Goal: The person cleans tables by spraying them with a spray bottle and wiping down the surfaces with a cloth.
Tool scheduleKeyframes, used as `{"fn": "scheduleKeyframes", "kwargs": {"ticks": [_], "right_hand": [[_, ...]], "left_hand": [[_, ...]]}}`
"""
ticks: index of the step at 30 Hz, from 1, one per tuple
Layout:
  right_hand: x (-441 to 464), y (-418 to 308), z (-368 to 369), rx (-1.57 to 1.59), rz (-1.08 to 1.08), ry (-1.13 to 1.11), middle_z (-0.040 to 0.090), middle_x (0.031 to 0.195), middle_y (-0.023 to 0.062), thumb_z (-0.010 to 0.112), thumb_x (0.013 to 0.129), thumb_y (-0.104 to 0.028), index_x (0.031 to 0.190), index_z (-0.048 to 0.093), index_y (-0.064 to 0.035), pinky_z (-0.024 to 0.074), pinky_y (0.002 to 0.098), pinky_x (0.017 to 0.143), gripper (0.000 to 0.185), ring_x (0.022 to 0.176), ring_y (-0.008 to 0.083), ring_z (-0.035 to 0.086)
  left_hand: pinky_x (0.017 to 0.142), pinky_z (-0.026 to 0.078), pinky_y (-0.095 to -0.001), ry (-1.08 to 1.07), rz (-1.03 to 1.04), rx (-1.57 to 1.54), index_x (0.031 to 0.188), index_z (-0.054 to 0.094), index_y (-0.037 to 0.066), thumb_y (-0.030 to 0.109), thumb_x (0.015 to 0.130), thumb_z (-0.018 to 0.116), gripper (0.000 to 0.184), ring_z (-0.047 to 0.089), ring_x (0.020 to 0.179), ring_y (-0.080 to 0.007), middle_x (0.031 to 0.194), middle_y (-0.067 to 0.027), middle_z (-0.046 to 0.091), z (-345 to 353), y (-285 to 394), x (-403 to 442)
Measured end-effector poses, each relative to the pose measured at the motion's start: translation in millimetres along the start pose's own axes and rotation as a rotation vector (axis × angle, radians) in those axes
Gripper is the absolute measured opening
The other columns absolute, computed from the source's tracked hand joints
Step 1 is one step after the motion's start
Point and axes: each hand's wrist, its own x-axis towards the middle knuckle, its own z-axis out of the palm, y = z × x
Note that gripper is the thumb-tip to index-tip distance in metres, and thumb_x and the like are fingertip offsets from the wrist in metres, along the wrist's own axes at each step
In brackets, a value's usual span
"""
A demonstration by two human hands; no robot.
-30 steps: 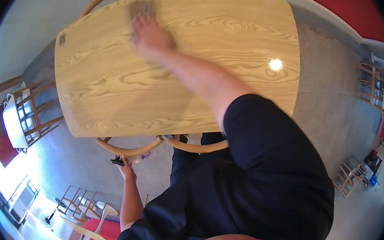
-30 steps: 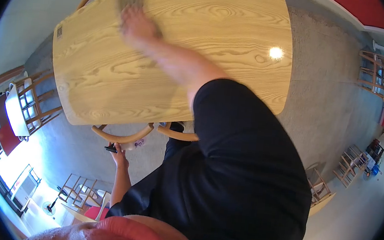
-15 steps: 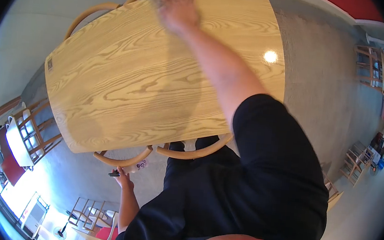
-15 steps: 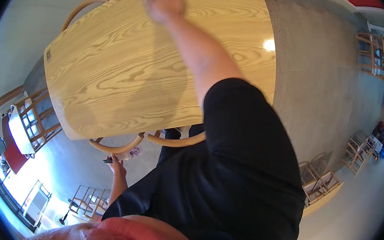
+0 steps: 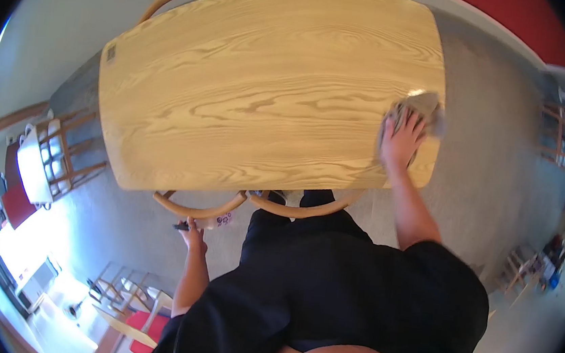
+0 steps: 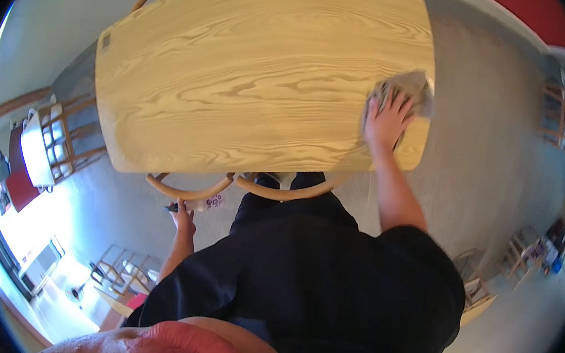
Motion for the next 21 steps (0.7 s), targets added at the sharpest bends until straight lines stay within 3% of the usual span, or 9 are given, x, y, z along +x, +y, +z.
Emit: {"fn": "scheduleKeyframes", "kwargs": {"ticks": [4,7,9,11,12,15,16,19,21], "right_hand": [[-107.6,-65.2,-16.4,-0.027,-0.179,-0.341,0.031,0.165,0.0213,0.047,0.102,-0.054,0.159,0.041,-0.0145,0.0086,0.0709,0.121,0.070,0.149,0.0471,0.031],[-93.6,-52.1,-26.7,-0.008,-0.260,-0.305,0.033,0.164,0.0216,0.047,0.101,-0.055,0.158,0.042,-0.0166,0.0086,0.0715,0.121,0.069,0.146,0.0474,0.037],[-62.8,-47.2,-26.1,-0.079,0.049,-0.139,0.032,0.164,0.0210,0.048,0.100,-0.055,0.159,0.040,-0.0185,0.0099,0.0706,0.121,0.070,0.149,0.0473,0.032],[-17.0,-22.1,-6.0,-0.128,0.283,0.017,0.030,0.166,0.0198,0.044,0.101,-0.058,0.161,0.037,-0.0186,0.0104,0.0695,0.121,0.072,0.152,0.0477,0.026],[9.9,-7.4,0.1,-0.138,0.289,0.048,0.028,0.167,0.0190,0.041,0.102,-0.060,0.161,0.036,-0.0171,0.0115,0.0678,0.122,0.073,0.153,0.0479,0.024],[63.4,-13.1,7.1,-0.063,0.371,0.115,0.025,0.169,0.0181,0.036,0.103,-0.061,0.162,0.034,-0.0125,0.0138,0.0635,0.123,0.076,0.154,0.0476,0.021],[72.2,-27.9,9.3,0.007,0.453,0.133,0.024,0.170,0.0180,0.033,0.104,-0.062,0.162,0.033,-0.0095,0.0149,0.0608,0.124,0.078,0.154,0.0471,0.021],[101.6,-101.1,36.1,0.006,0.328,0.157,0.025,0.169,0.0190,0.035,0.104,-0.060,0.160,0.033,-0.0033,0.0169,0.0551,0.125,0.080,0.154,0.0449,0.021],[105.1,-207.5,23.9,0.053,0.203,0.186,0.027,0.168,0.0207,0.037,0.103,-0.057,0.160,0.033,-0.0009,0.0172,0.0533,0.126,0.080,0.155,0.0429,0.022]], "left_hand": [[0.099,0.046,-0.0510,-0.042,0.016,0.141,0.157,0.027,0.024,0.040,0.101,0.068,0.071,0.050,0.131,-0.0228,0.146,-0.0038,0.050,-11.8,1.3,8.6],[0.095,0.049,-0.0473,-0.134,0.109,0.280,0.156,0.029,0.024,0.038,0.102,0.066,0.067,0.053,0.126,-0.0233,0.147,-0.0060,0.050,-25.0,10.0,14.7],[0.091,0.052,-0.0411,-0.107,0.163,0.308,0.155,0.031,0.018,0.036,0.102,0.066,0.066,0.060,0.117,-0.0210,0.137,-0.0083,0.061,-35.1,12.5,15.9],[0.090,0.051,-0.0314,-0.131,0.355,0.313,0.151,0.036,0.002,0.032,0.102,0.066,0.065,0.065,0.105,-0.0165,0.112,-0.0069,0.073,-52.8,11.0,25.2],[0.094,0.051,-0.0325,-0.073,0.412,0.288,0.147,0.038,-0.002,0.026,0.101,0.066,0.060,0.068,0.100,-0.0162,0.099,-0.0055,0.076,-55.7,7.0,29.4],[0.099,0.050,-0.0349,-0.041,0.536,0.380,0.145,0.040,-0.002,0.019,0.099,0.066,0.056,0.070,0.100,-0.0189,0.101,-0.0062,0.076,-95.4,-22.8,87.0],[0.099,0.051,-0.0371,-0.086,0.486,0.381,0.146,0.040,-0.001,0.014,0.097,0.066,0.058,0.071,0.102,-0.0224,0.103,-0.0079,0.076,-107.0,-14.2,93.1],[0.098,0.052,-0.0388,-0.157,0.455,0.590,0.150,0.038,0.002,0.013,0.096,0.067,0.063,0.072,0.103,-0.0261,0.105,-0.0102,0.076,-146.4,-1.7,125.7],[0.096,0.054,-0.0406,-0.172,0.405,0.594,0.154,0.034,0.004,0.012,0.094,0.068,0.070,0.072,0.103,-0.0284,0.108,-0.0120,0.075,-181.0,-4.2,152.0]]}}
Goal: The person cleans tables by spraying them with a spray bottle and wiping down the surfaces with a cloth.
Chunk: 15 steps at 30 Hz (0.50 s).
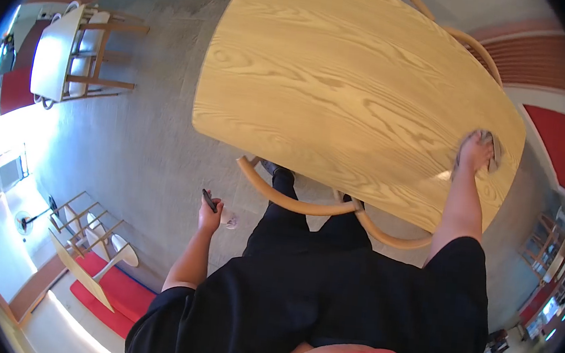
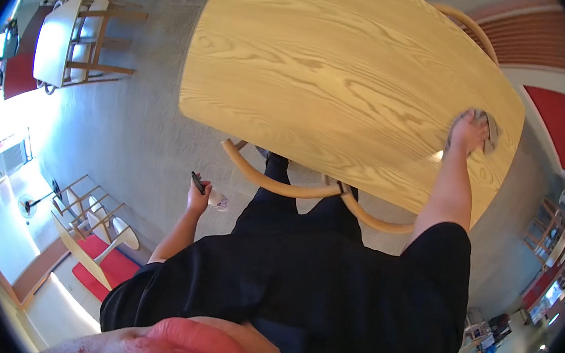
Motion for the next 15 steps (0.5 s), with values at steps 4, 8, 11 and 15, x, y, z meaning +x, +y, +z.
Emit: {"fn": "scheduleKeyframes", "kwargs": {"ticks": [4,8,11,15], "right_hand": [[-13.6,-230.6,25.4,-0.026,-0.371,-0.050,0.028,0.167,0.0221,0.042,0.102,-0.055,0.159,0.033,-0.0010,0.0178,0.0527,0.126,0.080,0.155,0.0417,0.023],[-83.5,-466.0,49.9,0.169,-0.703,-0.010,0.034,0.165,0.0196,0.045,0.101,-0.053,0.157,0.038,-0.0057,0.0222,0.0490,0.125,0.074,0.153,0.0361,0.029],[-136.6,-599.7,90.6,0.261,-0.962,0.027,0.030,0.169,0.0136,0.045,0.102,-0.054,0.160,0.036,-0.0117,0.0197,0.0510,0.127,0.072,0.156,0.0337,0.024],[-269.9,-674.0,5.0,0.254,-1.211,-0.115,0.036,0.164,0.0216,0.044,0.105,-0.041,0.155,0.040,0.0017,0.0232,0.0474,0.126,0.066,0.153,0.0373,0.028]], "left_hand": [[0.095,0.054,-0.0411,0.049,-0.088,0.032,0.155,0.032,0.004,0.010,0.093,0.070,0.073,0.071,0.104,-0.0287,0.111,-0.0125,0.072,-63.9,-48.5,18.1],[0.094,0.054,-0.0407,0.213,-0.183,-0.040,0.155,0.033,0.004,0.007,0.092,0.071,0.074,0.070,0.105,-0.0292,0.112,-0.0131,0.071,-99.5,-89.0,6.5],[0.092,0.055,-0.0408,0.243,-0.257,-0.063,0.154,0.033,0.004,0.007,0.092,0.072,0.073,0.070,0.101,-0.0290,0.111,-0.0131,0.071,-108.2,-109.8,-0.7],[0.091,0.055,-0.0408,0.195,-0.327,-0.068,0.154,0.034,0.005,0.008,0.091,0.074,0.074,0.070,0.101,-0.0290,0.110,-0.0124,0.071,-102.5,-125.8,0.5]]}}
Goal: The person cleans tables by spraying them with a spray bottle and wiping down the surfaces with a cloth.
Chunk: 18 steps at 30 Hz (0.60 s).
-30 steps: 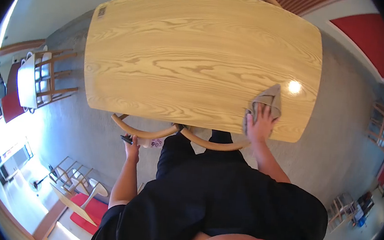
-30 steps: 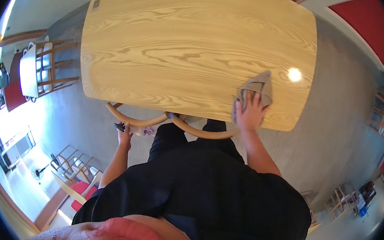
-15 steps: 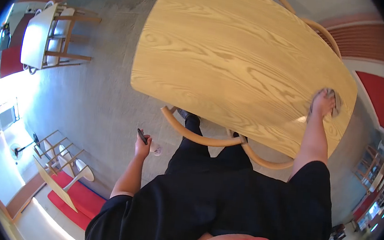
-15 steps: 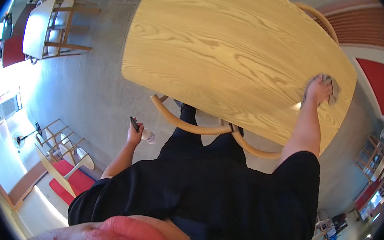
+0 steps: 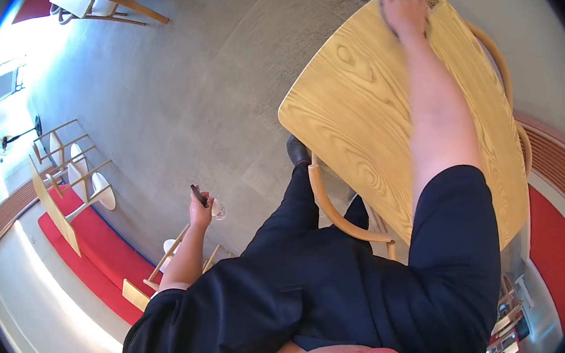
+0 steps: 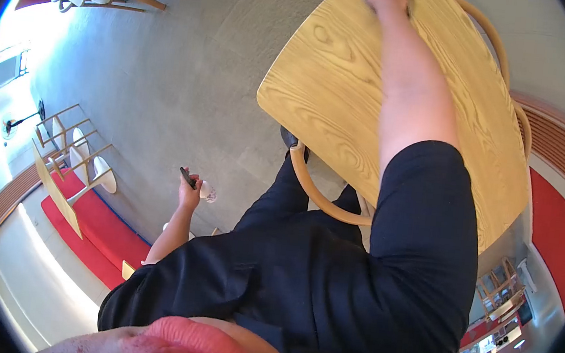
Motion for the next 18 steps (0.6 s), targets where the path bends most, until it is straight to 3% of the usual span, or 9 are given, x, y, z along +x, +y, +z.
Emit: {"fn": "scheduleKeyframes", "kwargs": {"ticks": [2,4,7,11,16,18], "right_hand": [[-9.8,-39.7,21.0,0.029,-0.090,0.038,0.040,0.161,0.0214,0.048,0.101,-0.037,0.153,0.042,0.0009,0.0247,0.0477,0.126,0.064,0.151,0.0376,0.034],[-42.7,-87.4,-9.4,0.086,-0.281,-0.103,0.049,0.153,0.0220,0.053,0.095,-0.030,0.150,0.047,0.0009,0.0320,0.0494,0.121,0.063,0.144,0.0393,0.043],[-125.2,-143.5,15.1,0.098,-0.432,-0.112,0.029,0.170,0.0087,0.047,0.103,-0.054,0.159,0.041,-0.0221,0.0179,0.0584,0.126,0.065,0.157,0.0365,0.022],[-251.8,-177.8,-39.7,0.261,-0.482,-0.324,0.028,0.170,0.0071,0.056,0.098,-0.053,0.156,0.046,-0.0267,0.0184,0.0646,0.123,0.064,0.156,0.0385,0.022],[-350.9,-88.0,-104.7,0.227,-0.311,-0.549,0.027,0.170,0.0058,0.066,0.093,-0.047,0.159,0.039,-0.0320,0.0208,0.0644,0.123,0.073,0.156,0.0379,0.022],[-399.8,-11.1,-132.4,0.261,-0.110,-0.543,0.049,0.154,0.0143,0.075,0.082,-0.036,0.143,0.059,-0.0189,0.0311,0.0605,0.118,0.065,0.148,0.0415,0.036]], "left_hand": [[0.092,0.055,-0.0408,-0.052,-0.007,-0.005,0.154,0.034,0.006,0.008,0.091,0.074,0.075,0.070,0.101,-0.0292,0.111,-0.0126,0.071,16.8,-2.0,2.3],[0.092,0.055,-0.0413,-0.134,-0.013,-0.037,0.154,0.034,0.007,0.009,0.090,0.077,0.077,0.071,0.102,-0.0285,0.111,-0.0126,0.071,38.3,-0.7,3.1],[0.094,0.054,-0.0415,-0.201,0.040,-0.093,0.154,0.033,0.007,0.010,0.089,0.077,0.079,0.070,0.103,-0.0269,0.111,-0.0120,0.072,54.6,30.0,11.3],[0.096,0.054,-0.0405,-0.236,0.159,-0.120,0.154,0.033,0.006,0.011,0.089,0.077,0.078,0.070,0.106,-0.0259,0.112,-0.0110,0.072,64.8,73.4,34.7],[0.098,0.053,-0.0396,-0.168,0.276,-0.213,0.152,0.033,0.006,0.012,0.092,0.074,0.073,0.070,0.108,-0.0274,0.115,-0.0116,0.072,55.5,111.5,68.3],[0.099,0.052,-0.0396,-0.140,0.266,-0.227,0.152,0.033,0.006,0.011,0.092,0.073,0.072,0.070,0.108,-0.0275,0.116,-0.0117,0.072,48.8,114.2,75.9]]}}
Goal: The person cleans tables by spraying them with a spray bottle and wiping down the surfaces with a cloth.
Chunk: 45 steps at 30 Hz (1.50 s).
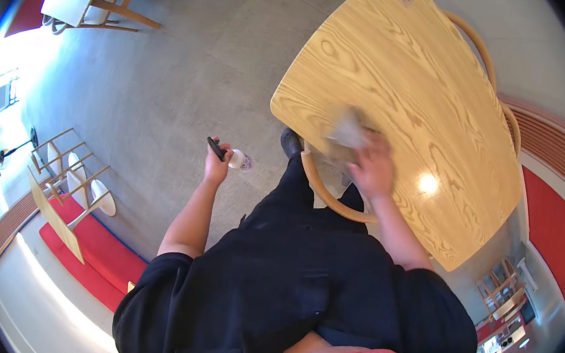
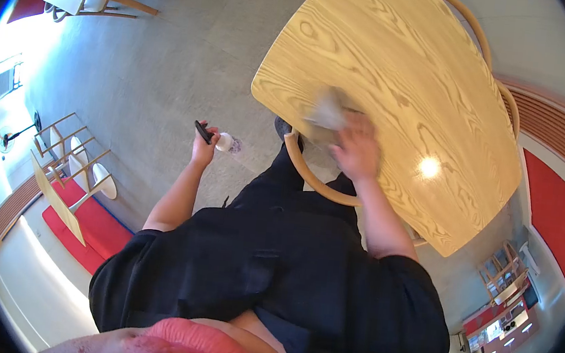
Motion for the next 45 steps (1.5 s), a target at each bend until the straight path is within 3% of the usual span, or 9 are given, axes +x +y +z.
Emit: {"fn": "scheduleKeyframes", "kwargs": {"ticks": [1,6,10,15,21,25,30,41,45], "right_hand": [[-43.2,32.7,2.3,-0.143,0.114,0.092,0.057,0.144,0.0180,0.077,0.077,-0.031,0.135,0.064,-0.0114,0.0354,0.0583,0.116,0.063,0.142,0.0441,0.042],[-224.0,223.1,48.9,-0.024,1.093,0.662,0.018,0.173,0.0142,0.040,0.103,-0.060,0.163,0.028,-0.0091,0.0140,0.0512,0.127,0.080,0.159,0.0351,0.013],[-153.4,245.1,4.0,0.000,1.682,0.629,0.026,0.170,0.0146,0.034,0.102,-0.062,0.162,0.032,-0.0078,0.0181,0.0490,0.126,0.080,0.158,0.0307,0.021],[49.3,228.0,-42.2,-0.226,0.971,0.707,0.041,0.162,0.0184,0.033,0.103,-0.067,0.156,0.044,-0.0074,0.0210,0.0507,0.125,0.080,0.151,0.0348,0.036],[246.1,8.6,-9.3,-0.220,0.272,0.591,0.037,0.165,0.0154,0.040,0.106,-0.038,0.157,0.039,-0.0048,0.0173,0.0518,0.128,0.061,0.154,0.0336,0.030],[214.4,-104.8,34.5,-0.172,-0.001,0.343,0.021,0.172,0.0098,0.039,0.108,-0.043,0.163,0.028,-0.0105,0.0113,0.0464,0.130,0.065,0.159,0.0289,0.016],[107.7,-83.4,59.2,-0.018,-0.214,0.332,0.020,0.173,0.0060,0.046,0.105,-0.048,0.163,0.032,-0.0194,0.0136,0.0513,0.129,0.066,0.160,0.0291,0.016],[-360.8,263.7,16.3,-0.224,0.693,0.413,0.024,0.171,0.0103,0.058,0.101,-0.039,0.162,0.034,-0.0232,0.0205,0.0533,0.127,0.067,0.158,0.0335,0.021],[-524.4,384.3,59.3,-0.221,1.185,0.556,0.018,0.173,0.0110,0.042,0.106,-0.052,0.165,0.026,-0.0266,0.0154,0.0586,0.126,0.067,0.159,0.0331,0.016]], "left_hand": [[0.099,0.052,-0.0396,0.041,-0.008,-0.012,0.152,0.033,0.006,0.010,0.092,0.073,0.072,0.070,0.107,-0.0276,0.116,-0.0118,0.072,-4.6,-2.4,1.4],[0.096,0.054,-0.0416,0.045,-0.108,0.146,0.154,0.032,0.008,0.007,0.089,0.075,0.078,0.069,0.108,-0.0296,0.119,-0.0126,0.070,-18.7,-15.7,-8.2],[0.095,0.054,-0.0427,-0.041,-0.099,0.257,0.155,0.032,0.009,0.008,0.088,0.076,0.079,0.070,0.108,-0.0311,0.118,-0.0133,0.070,-26.5,-44.0,-27.3],[0.095,0.055,-0.0434,-0.040,-0.171,0.216,0.156,0.032,0.009,0.008,0.090,0.074,0.078,0.070,0.108,-0.0321,0.118,-0.0142,0.071,-28.5,-65.0,-46.9],[0.096,0.054,-0.0425,-0.012,-0.131,0.217,0.155,0.032,0.008,0.009,0.090,0.074,0.077,0.070,0.108,-0.0306,0.118,-0.0138,0.071,-19.1,-48.7,-62.5],[0.096,0.054,-0.0411,-0.047,-0.062,0.252,0.154,0.032,0.007,0.008,0.091,0.074,0.076,0.070,0.107,-0.0286,0.119,-0.0133,0.070,-6.9,-23.4,-74.1],[0.098,0.052,-0.0391,-0.043,0.028,0.166,0.154,0.032,0.005,0.007,0.091,0.074,0.076,0.069,0.105,-0.0243,0.119,-0.0114,0.070,6.5,-4.5,-88.0],[0.101,0.051,-0.0403,-0.045,0.152,0.328,0.154,0.031,0.004,0.011,0.091,0.074,0.078,0.067,0.110,-0.0267,0.117,-0.0125,0.070,84.2,3.1,-180.9],[0.099,0.051,-0.0389,-0.124,0.193,0.391,0.155,0.030,0.003,0.011,0.091,0.074,0.078,0.067,0.108,-0.0262,0.117,-0.0122,0.070,115.5,7.8,-233.5]]}}
